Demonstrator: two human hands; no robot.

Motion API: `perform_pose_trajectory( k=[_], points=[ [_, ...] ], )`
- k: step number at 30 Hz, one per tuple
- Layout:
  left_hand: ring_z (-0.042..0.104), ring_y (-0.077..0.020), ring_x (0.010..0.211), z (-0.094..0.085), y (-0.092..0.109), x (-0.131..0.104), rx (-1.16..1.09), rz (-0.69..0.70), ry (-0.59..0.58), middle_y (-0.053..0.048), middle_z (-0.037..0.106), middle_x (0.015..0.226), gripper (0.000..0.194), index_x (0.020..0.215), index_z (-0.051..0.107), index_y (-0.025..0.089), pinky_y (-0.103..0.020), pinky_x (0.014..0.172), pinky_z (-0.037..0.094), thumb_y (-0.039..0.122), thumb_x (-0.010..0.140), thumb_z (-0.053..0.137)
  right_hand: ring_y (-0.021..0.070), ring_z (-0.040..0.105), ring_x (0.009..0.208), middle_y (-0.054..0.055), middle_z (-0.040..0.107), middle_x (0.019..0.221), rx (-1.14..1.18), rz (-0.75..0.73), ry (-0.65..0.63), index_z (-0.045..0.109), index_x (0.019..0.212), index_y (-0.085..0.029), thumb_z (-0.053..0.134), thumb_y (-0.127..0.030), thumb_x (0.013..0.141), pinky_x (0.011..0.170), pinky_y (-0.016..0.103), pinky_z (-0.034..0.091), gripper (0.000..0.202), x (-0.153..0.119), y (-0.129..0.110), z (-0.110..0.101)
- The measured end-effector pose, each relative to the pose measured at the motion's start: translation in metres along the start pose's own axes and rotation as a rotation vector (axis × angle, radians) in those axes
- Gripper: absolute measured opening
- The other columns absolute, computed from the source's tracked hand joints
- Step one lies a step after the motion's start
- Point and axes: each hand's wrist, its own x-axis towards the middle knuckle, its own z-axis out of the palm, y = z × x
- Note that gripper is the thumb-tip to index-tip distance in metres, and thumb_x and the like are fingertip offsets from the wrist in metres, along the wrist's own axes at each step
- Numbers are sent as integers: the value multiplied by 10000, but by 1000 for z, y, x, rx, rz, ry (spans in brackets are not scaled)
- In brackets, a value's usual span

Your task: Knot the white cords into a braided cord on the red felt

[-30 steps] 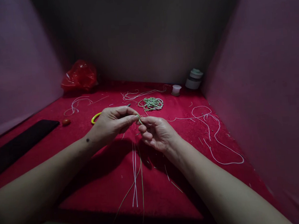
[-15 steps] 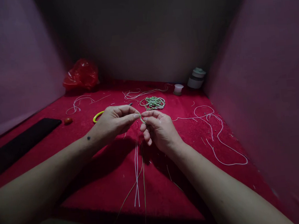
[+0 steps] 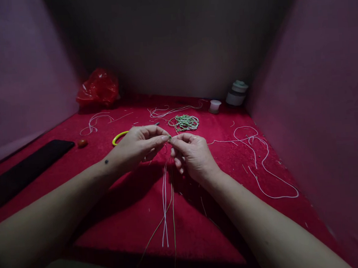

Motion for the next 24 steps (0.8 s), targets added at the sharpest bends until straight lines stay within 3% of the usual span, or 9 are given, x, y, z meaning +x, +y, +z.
perform_pose_trajectory(
  k=[5,9,12,16,20,24],
  points=[
    [318,-33,331,-1,-2,0,33,-86,-122,63,400,434,122,724,582,136,-173,329,221,247,763,547,44,416,310,-59,530,520,-8,-11,-10,541,716,-168,613,-307,746,245,154,313,159,1,1,-1],
    [309,-27,328,0,1,-1,76,-88,-95,67,378,409,165,650,550,131,-165,336,215,232,780,531,41,410,312,-54,533,537,-5,-21,-11,537,709,-161,605,-286,754,242,154,315,149,1,2,-1],
    [300,-29,338,1,3,-1,124,-96,-65,78,370,416,105,722,553,131,-163,346,204,202,787,514,47,423,318,-51,544,541,28,-19,-30,545,742,-160,611,-289,753,244,156,321,145,1,2,-2],
    [317,-38,393,0,1,1,269,30,15,87,373,462,120,851,567,128,-168,382,215,183,745,561,46,432,317,-56,548,534,43,-8,-34,546,765,-163,625,-308,741,248,149,315,166,2,3,-3],
    [421,-62,520,-2,-8,4,449,213,25,34,497,578,114,744,583,126,-188,489,318,228,758,534,43,426,309,-58,540,532,23,-11,-31,535,734,-165,613,-314,745,247,149,312,169,2,4,-3],
    [462,-81,575,-2,-12,4,524,249,1,14,552,627,160,712,573,128,-208,550,353,226,787,471,44,420,298,-61,530,521,-1,-19,-36,529,727,-169,620,-328,741,240,151,302,184,2,5,-3]
  ],
)
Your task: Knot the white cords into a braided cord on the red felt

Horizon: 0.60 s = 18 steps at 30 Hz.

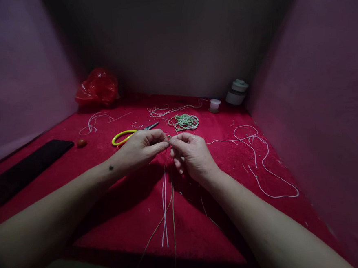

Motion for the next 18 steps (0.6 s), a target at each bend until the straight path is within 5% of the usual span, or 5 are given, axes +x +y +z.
perform_pose_trajectory(
  k=[12,18],
  points=[
    [387,-64,513,-3,9,-4,156,70,28,52,427,514,170,594,522,138,-199,517,292,132,753,462,30,331,256,-74,483,486,-107,-32,50,497,665,-173,591,-281,763,207,151,237,173,-4,-3,7],
    [414,-74,548,0,5,-2,72,69,42,38,470,567,127,693,565,137,-207,542,320,151,773,468,29,349,265,-72,493,488,-154,-44,47,510,668,-167,610,-300,747,224,151,253,185,-4,-7,3]
  ],
)
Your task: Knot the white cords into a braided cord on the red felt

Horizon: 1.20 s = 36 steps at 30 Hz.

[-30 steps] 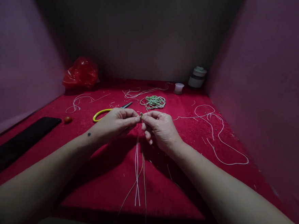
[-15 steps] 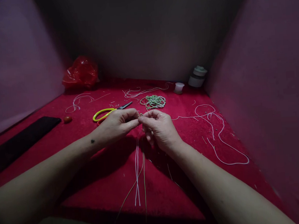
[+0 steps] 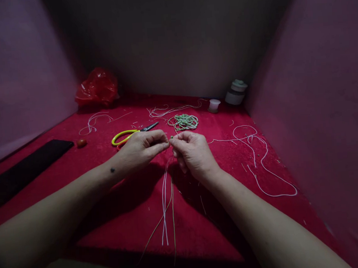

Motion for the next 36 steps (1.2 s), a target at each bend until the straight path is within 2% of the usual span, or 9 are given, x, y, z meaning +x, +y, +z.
perform_pose_trajectory(
  k=[4,11,18,25,31,36],
  points=[
    [368,-68,498,-1,-1,1,-36,-46,16,67,406,536,104,836,564,137,-201,493,292,167,752,510,32,368,279,-77,503,500,108,45,-33,511,725,-176,619,-315,739,241,152,276,177,3,1,-3],
    [439,-75,562,-2,0,1,-48,-20,-6,24,527,614,97,705,564,136,-209,543,345,166,758,488,44,381,280,-72,523,487,237,91,-58,486,761,-183,567,-256,753,251,154,279,110,5,2,-4],
    [500,-88,625,-1,-2,1,-113,-37,7,8,588,684,120,766,590,135,-219,599,383,160,760,473,60,436,309,-31,585,523,276,159,-146,528,817,-140,555,-177,697,258,156,334,128,6,4,-6],
    [449,-74,560,-1,0,0,-43,-20,16,35,530,599,117,784,599,144,-204,555,349,138,752,486,56,449,321,-13,618,578,281,190,-241,555,859,-127,592,-177,697,272,160,371,173,7,5,-9],
    [386,-60,497,0,-1,0,6,-14,46,59,445,538,82,799,575,133,-190,495,302,173,756,516,58,458,333,-17,611,564,249,196,-216,532,774,-138,624,-226,709,276,161,380,143,8,6,-8],
    [434,-72,548,-5,-3,2,-27,-43,-28,26,511,596,116,748,586,127,-197,517,330,227,765,528,62,466,333,-17,614,561,215,157,-179,504,747,-154,624,-248,719,285,160,376,154,9,7,-11]
  ],
)
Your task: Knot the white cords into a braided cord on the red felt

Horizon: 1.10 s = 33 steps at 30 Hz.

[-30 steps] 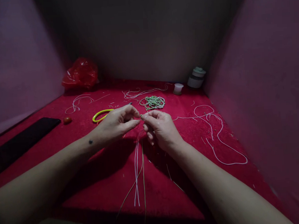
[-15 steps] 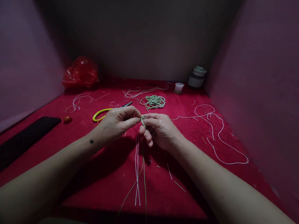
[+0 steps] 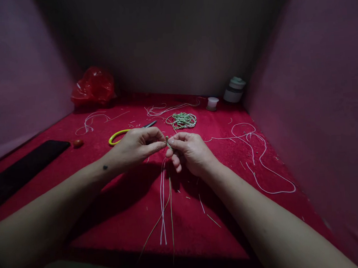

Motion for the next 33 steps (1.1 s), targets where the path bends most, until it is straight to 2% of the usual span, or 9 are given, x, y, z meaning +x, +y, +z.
perform_pose_trajectory(
  k=[3,8,13,17,20,24,26,30,33],
  points=[
    [434,-68,542,-4,0,1,-99,-41,-118,17,520,604,177,717,592,124,-196,504,328,275,779,525,71,480,347,-11,616,565,-13,-2,-6,504,766,-161,589,-236,735,295,165,383,118,0,0,-2],
    [315,-37,399,-8,0,2,-305,-206,-275,52,421,506,220,753,583,138,-185,383,217,344,795,519,77,494,370,-13,607,576,-33,9,20,512,764,-171,572,-215,713,323,174,393,90,-1,1,-1],
    [292,-33,338,-10,1,2,-410,-327,-263,72,368,442,183,764,561,151,-182,346,193,335,769,558,74,479,373,-34,557,512,-97,-55,82,560,693,-161,618,-244,699,360,192,383,102,1,2,-3],
    [285,-30,331,-8,2,2,-450,-364,-252,73,368,432,147,745,561,156,-178,339,180,302,756,574,44,398,344,-36,544,498,-16,-114,147,574,639,-142,664,-224,649,325,177,292,122,5,0,-5],
    [262,-27,328,-6,2,2,-532,-388,-267,75,357,433,110,743,554,163,-182,336,173,270,756,570,20,338,347,-32,554,526,182,-45,151,567,624,-122,647,-155,627,304,158,235,87,5,-4,-2],
    [226,-23,339,-5,0,2,-667,-385,-297,74,345,445,104,744,552,165,-189,339,158,267,751,574,4,341,375,-6,588,608,478,103,153,544,635,-112,562,-85,658,323,129,275,39,2,-8,3],
    [228,-22,347,-5,0,1,-696,-375,-307,71,349,458,112,746,557,163,-189,344,157,271,740,586,8,355,387,-11,563,587,574,147,135,533,644,-117,542,-82,676,329,119,285,48,0,-8,5],
    [245,-22,370,-2,1,-2,-735,-331,-314,68,362,489,123,758,558,164,-188,363,167,277,734,600,18,342,384,-21,513,553,627,179,61,525,667,-119,510,-124,739,312,117,287,74,-2,-8,6],
    [238,-21,381,2,1,-3,-771,-296,-300,69,372,502,135,757,551,169,-189,375,158,291,734,605,19,311,365,-31,488,546,611,164,55,499,655,-133,478,-147,783,300,118,285,131,-2,-9,7]
  ],
)
